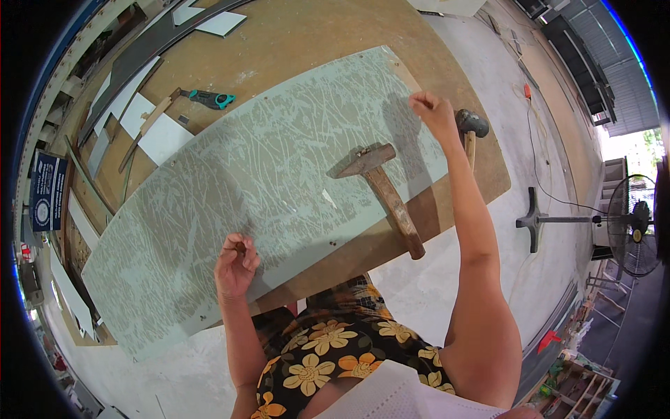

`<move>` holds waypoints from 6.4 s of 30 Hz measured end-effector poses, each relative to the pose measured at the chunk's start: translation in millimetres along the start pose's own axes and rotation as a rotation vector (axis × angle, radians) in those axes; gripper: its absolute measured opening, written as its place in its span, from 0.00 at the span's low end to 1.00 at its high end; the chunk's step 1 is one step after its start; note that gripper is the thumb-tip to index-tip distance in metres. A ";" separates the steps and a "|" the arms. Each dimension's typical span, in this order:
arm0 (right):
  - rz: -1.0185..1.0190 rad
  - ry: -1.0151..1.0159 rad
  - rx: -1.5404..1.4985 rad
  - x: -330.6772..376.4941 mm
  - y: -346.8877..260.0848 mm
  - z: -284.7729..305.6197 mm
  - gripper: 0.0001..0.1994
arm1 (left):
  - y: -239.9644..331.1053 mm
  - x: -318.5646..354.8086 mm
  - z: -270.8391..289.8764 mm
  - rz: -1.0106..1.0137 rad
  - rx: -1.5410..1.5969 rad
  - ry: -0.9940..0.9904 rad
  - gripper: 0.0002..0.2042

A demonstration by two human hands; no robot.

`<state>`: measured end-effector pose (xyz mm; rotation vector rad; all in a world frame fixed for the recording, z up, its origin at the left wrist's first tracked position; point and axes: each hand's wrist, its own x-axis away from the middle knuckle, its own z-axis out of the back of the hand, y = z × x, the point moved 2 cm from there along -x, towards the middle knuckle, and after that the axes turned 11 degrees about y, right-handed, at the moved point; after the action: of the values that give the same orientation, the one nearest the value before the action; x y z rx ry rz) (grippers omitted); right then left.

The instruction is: Hammering small nails into a large patterned board on a workbench in a workshop.

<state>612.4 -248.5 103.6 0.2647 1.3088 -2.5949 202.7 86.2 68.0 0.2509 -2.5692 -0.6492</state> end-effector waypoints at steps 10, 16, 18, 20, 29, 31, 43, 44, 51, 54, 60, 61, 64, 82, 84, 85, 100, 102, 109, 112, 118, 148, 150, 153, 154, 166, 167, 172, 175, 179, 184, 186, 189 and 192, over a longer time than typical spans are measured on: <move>0.321 -0.554 -0.205 184.8 -161.1 -44.5 0.13 | -18.2 1.1 -7.6 0.030 -0.055 0.109 0.11; 0.502 -0.555 -0.303 227.0 -200.7 -76.6 0.11 | -26.5 12.6 -56.8 0.002 0.031 -0.062 0.22; 0.531 -0.534 -0.332 231.5 -199.5 -83.3 0.10 | -25.3 13.9 -54.4 -0.012 0.063 -0.056 0.26; 0.554 -0.516 -0.357 235.4 -199.6 -86.3 0.09 | -26.3 18.2 -61.1 0.024 0.042 -0.009 0.31; 0.443 -0.584 -0.329 239.2 -198.9 -88.0 0.08 | -33.3 21.8 -69.5 0.075 0.032 0.038 0.25; 0.435 -0.605 -0.328 243.1 -197.4 -84.4 0.09 | -32.6 26.0 -66.1 0.064 -0.014 0.044 0.25; 0.245 -0.556 -0.402 285.9 -180.8 -46.5 0.14 | -26.6 58.5 -46.0 0.058 -0.126 0.088 0.23; 0.235 -0.558 -0.403 295.5 -183.7 -45.2 0.14 | -30.4 62.0 -46.8 0.071 -0.148 0.070 0.24; 0.022 -0.549 -0.569 328.8 -184.5 -49.6 0.14 | -52.6 83.2 -53.9 0.140 -0.186 0.042 0.22; -0.027 -0.561 -0.590 334.7 -182.6 -51.0 0.11 | -55.3 89.3 -48.9 0.151 -0.176 0.029 0.22; -0.050 -0.537 -0.662 352.6 -185.0 -47.8 0.08 | -58.4 103.4 -42.5 0.151 -0.196 0.030 0.22; -0.074 -0.535 -0.680 354.4 -186.0 -45.8 0.08 | -59.1 105.2 -41.6 0.154 -0.193 0.030 0.22; -0.024 -0.493 -0.670 361.6 -182.8 -42.7 0.06 | -60.1 110.5 -39.6 0.152 -0.175 0.008 0.22; -0.115 -0.174 -0.582 334.7 -142.6 -3.1 0.07 | -39.6 113.4 2.4 -0.004 -0.160 0.150 0.09; -0.133 -0.114 -0.580 329.2 -135.4 2.8 0.06 | -39.3 110.6 3.2 -0.014 -0.146 0.132 0.09; -0.133 -0.107 -0.579 327.8 -135.2 7.3 0.06 | -42.2 108.0 -0.5 -0.074 -0.308 0.156 0.08; -0.358 -0.250 -0.858 321.9 -119.2 6.3 0.03 | -98.9 62.7 -135.6 -0.667 -1.388 -0.135 0.09; -0.346 -0.208 -0.829 317.8 -118.4 9.9 0.03 | -104.4 53.9 -138.5 -0.705 -1.402 -0.153 0.08; -0.201 -0.045 -0.605 304.1 -105.0 16.2 0.02 | -121.5 33.9 -147.4 -0.724 -1.427 -0.190 0.06; -0.238 -0.039 -0.547 300.0 -97.0 16.7 0.06 | -128.1 28.6 -145.7 -0.791 -1.413 -0.222 0.05; 0.136 0.254 0.243 272.3 -78.1 23.9 0.25 | -126.8 13.5 -144.7 -0.800 -1.377 -0.154 0.05; -0.557 -0.112 -0.647 340.9 -52.2 84.4 0.14 | -163.6 -80.9 -151.5 -0.669 -1.337 -0.166 0.06; -0.558 -0.119 -0.632 347.3 -47.0 80.4 0.15 | -161.0 -78.9 -149.4 -0.662 -1.345 -0.168 0.06; -0.585 -0.120 -0.638 354.7 -42.6 77.3 0.15 | -160.7 -72.9 -151.8 -0.644 -1.383 -0.197 0.06; -0.575 -0.119 -0.633 355.8 -42.5 75.6 0.15 | -160.1 -71.9 -151.7 -0.631 -1.420 -0.199 0.06; -0.592 -0.109 -0.630 358.6 -51.7 75.8 0.11 | -165.7 -75.3 -145.8 -0.663 -1.595 -0.237 0.06; -0.593 -0.112 -0.628 358.6 -51.9 75.9 0.11 | -166.2 -75.4 -145.7 -0.665 -1.587 -0.240 0.05; -0.581 -0.141 -0.618 357.7 -54.5 76.4 0.12 | -167.3 -73.1 -146.0 -0.739 -1.621 -0.269 0.06; -0.568 -0.149 -0.591 354.7 -61.2 75.6 0.13 | -168.3 -69.9 -145.0 -0.769 -1.636 -0.267 0.07; -0.534 -0.178 -0.500 346.6 -73.4 77.6 0.13 | -169.0 -65.3 -143.2 -0.768 -1.601 -0.227 0.07; -0.548 -0.215 -0.420 338.0 -77.5 73.7 0.15 | -168.9 -64.8 -142.2 -0.846 -1.637 -0.229 0.08; -0.544 -0.221 -0.361 338.2 -77.4 72.3 0.14 | -168.9 -63.8 -141.5 -0.875 -1.605 -0.228 0.08; -0.587 -0.224 -0.396 337.8 -78.6 73.6 0.15 | -168.5 -63.4 -141.8 -0.750 -1.617 -0.237 0.08; -0.597 -0.203 -0.468 337.2 -84.9 75.1 0.14 | -167.8 -66.0 -141.9 -0.755 -1.639 -0.249 0.07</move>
<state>261.0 -299.3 125.6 -0.5312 2.0959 -2.5203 339.4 -98.0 69.5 0.5191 -1.2382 -2.7698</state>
